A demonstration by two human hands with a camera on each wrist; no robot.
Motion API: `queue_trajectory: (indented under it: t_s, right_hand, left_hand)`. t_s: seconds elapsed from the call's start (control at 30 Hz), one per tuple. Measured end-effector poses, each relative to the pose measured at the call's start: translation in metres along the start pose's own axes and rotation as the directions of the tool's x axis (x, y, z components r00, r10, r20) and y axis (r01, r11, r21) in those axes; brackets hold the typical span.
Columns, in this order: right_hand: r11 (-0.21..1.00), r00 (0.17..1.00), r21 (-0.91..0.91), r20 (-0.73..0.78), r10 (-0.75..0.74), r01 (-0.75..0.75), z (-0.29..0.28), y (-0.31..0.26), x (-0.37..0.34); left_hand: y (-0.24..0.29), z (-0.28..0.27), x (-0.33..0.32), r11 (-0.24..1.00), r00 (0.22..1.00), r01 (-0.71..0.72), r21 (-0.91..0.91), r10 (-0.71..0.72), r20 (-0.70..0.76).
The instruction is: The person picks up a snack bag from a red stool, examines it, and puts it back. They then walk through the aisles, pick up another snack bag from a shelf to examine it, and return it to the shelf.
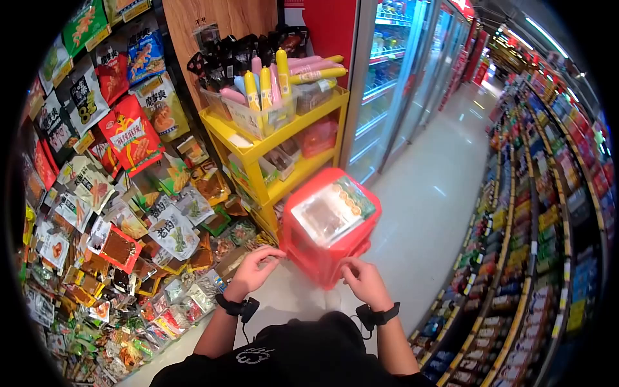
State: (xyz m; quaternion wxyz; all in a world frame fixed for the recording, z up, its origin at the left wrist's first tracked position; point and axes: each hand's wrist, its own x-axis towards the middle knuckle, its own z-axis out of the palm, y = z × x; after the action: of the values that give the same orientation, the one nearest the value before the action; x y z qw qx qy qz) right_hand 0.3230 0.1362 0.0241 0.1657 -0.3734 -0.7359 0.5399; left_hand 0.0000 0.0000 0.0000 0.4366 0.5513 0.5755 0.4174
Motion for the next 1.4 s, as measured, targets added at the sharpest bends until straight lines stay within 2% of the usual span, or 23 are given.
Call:
queue_trajectory:
  t_s: [0.07, 0.1, 0.2, 0.23, 0.3, 0.33, 0.37, 0.43, 0.47, 0.53, 0.57, 0.6, 0.63, 0.7, 0.77, 0.83, 0.87, 0.97, 1.1, 1.17, 1.3, 1.37, 1.4]
  right_hand:
    - [0.999, 0.996, -0.008, -0.089, 0.031, -0.032, 0.001, 0.000, 0.002]
    - [0.996, 0.998, 0.087, -0.063, 0.029, -0.024, 0.003, 0.018, 0.032]
    - [0.967, 0.985, 0.249, -0.173, -0.002, 0.045, -0.030, 0.056, 0.056]
    - [0.964, 0.987, 0.261, -0.161, -0.010, 0.052, -0.035, 0.060, 0.061]
    - [0.921, 0.994, 0.389, -0.103, 0.030, 0.012, -0.043, 0.068, 0.071]
    - [0.895, 0.997, 0.446, -0.063, 0.046, -0.013, -0.044, 0.078, 0.077]
    - [0.890, 0.998, 0.456, -0.051, 0.036, -0.009, -0.046, 0.082, 0.084]
    - [0.786, 0.993, 0.610, 0.018, 0.120, -0.106, -0.047, 0.088, 0.096]
    - [0.760, 0.988, 0.635, 0.032, 0.154, -0.139, -0.045, 0.094, 0.103]
    - [0.752, 0.983, 0.634, 0.093, 0.158, -0.181, -0.046, 0.104, 0.110]
    - [0.751, 0.977, 0.626, 0.134, 0.165, -0.213, -0.045, 0.107, 0.114]
    - [0.745, 0.975, 0.628, 0.141, 0.175, -0.224, -0.045, 0.104, 0.117]
    - [0.748, 0.971, 0.620, 0.168, 0.168, -0.237, -0.043, 0.108, 0.120]
    - [0.780, 0.976, 0.587, 0.160, 0.149, -0.215, -0.040, 0.118, 0.123]
    - [0.793, 0.974, 0.570, 0.183, 0.131, -0.214, -0.042, 0.121, 0.123]
    - [0.739, 0.977, 0.640, 0.143, 0.156, -0.211, -0.047, 0.120, 0.125]
    - [0.743, 0.982, 0.643, 0.100, 0.159, -0.185, -0.047, 0.121, 0.125]
    - [0.824, 0.997, 0.563, 0.071, 0.038, -0.071, -0.052, 0.109, 0.121]
    - [0.850, 0.998, 0.526, 0.039, -0.054, 0.025, -0.038, 0.070, 0.114]
    - [0.834, 0.989, 0.548, 0.084, -0.125, 0.059, -0.027, 0.040, 0.108]
    - [0.856, 0.920, 0.490, 0.236, -0.312, 0.165, 0.002, 0.008, 0.109]
    - [0.851, 0.887, 0.506, 0.318, -0.334, 0.139, 0.032, -0.018, 0.099]
    - [0.844, 0.851, 0.509, 0.358, -0.384, 0.167, 0.049, -0.028, 0.096]
  left_hand:
    - [0.011, 0.005, 0.005, 0.953, 0.962, -0.212, 0.218, 0.243, -0.123]
    - [0.023, -0.010, 0.035, 0.946, 0.977, -0.151, 0.286, 0.186, -0.101]
    - [0.009, 0.006, 0.106, 0.860, 0.858, -0.156, 0.486, 0.361, -0.364]
    - [-0.004, 0.005, 0.122, 0.855, 0.857, -0.142, 0.500, 0.359, -0.369]
    - [-0.037, 0.007, 0.148, 0.986, 0.828, 0.034, 0.162, 0.063, -0.557]
    - [-0.057, 0.009, 0.158, 0.997, 0.820, -0.035, -0.067, -0.009, -0.573]
    - [-0.057, 0.013, 0.161, 0.998, 0.814, -0.028, -0.053, -0.008, -0.581]
    - [-0.058, 0.019, 0.162, 0.966, 0.816, 0.069, -0.248, -0.197, -0.543]
    - [-0.065, 0.019, 0.162, 0.993, 0.818, 0.074, -0.096, -0.116, -0.563]
    - [-0.064, 0.019, 0.158, 0.991, 0.841, 0.128, -0.033, -0.126, -0.526]
    - [-0.063, 0.021, 0.155, 0.986, 0.870, 0.164, 0.027, -0.132, -0.476]
    - [-0.058, 0.029, 0.151, 0.978, 0.859, 0.171, -0.117, -0.206, -0.468]
    - [-0.043, 0.036, 0.147, 0.976, 0.844, 0.180, -0.123, -0.218, -0.490]
    - [-0.009, 0.049, 0.137, 0.911, 0.809, 0.352, -0.214, -0.411, -0.421]
    - [-0.007, 0.059, 0.130, 0.891, 0.803, 0.361, -0.274, -0.447, -0.395]
    - [-0.005, 0.067, 0.126, 0.967, 0.867, 0.213, -0.143, -0.254, -0.428]
    - [-0.003, 0.069, 0.122, 0.940, 0.875, 0.241, -0.241, -0.318, -0.365]
    - [0.025, 0.071, 0.102, 0.932, 0.888, 0.220, -0.289, -0.314, -0.335]
    - [0.039, 0.072, 0.062, 0.960, 0.892, 0.098, -0.263, -0.202, -0.405]
    - [0.045, 0.072, 0.032, 0.933, 0.882, -0.013, -0.359, -0.159, -0.445]
    - [0.010, 0.070, -0.043, 0.931, 0.826, -0.191, -0.311, -0.018, -0.563]
    - [-0.009, 0.066, -0.083, 0.968, 0.800, 0.063, -0.243, -0.195, -0.568]
    - [0.000, 0.066, -0.105, 0.975, 0.782, 0.042, -0.217, -0.168, -0.600]
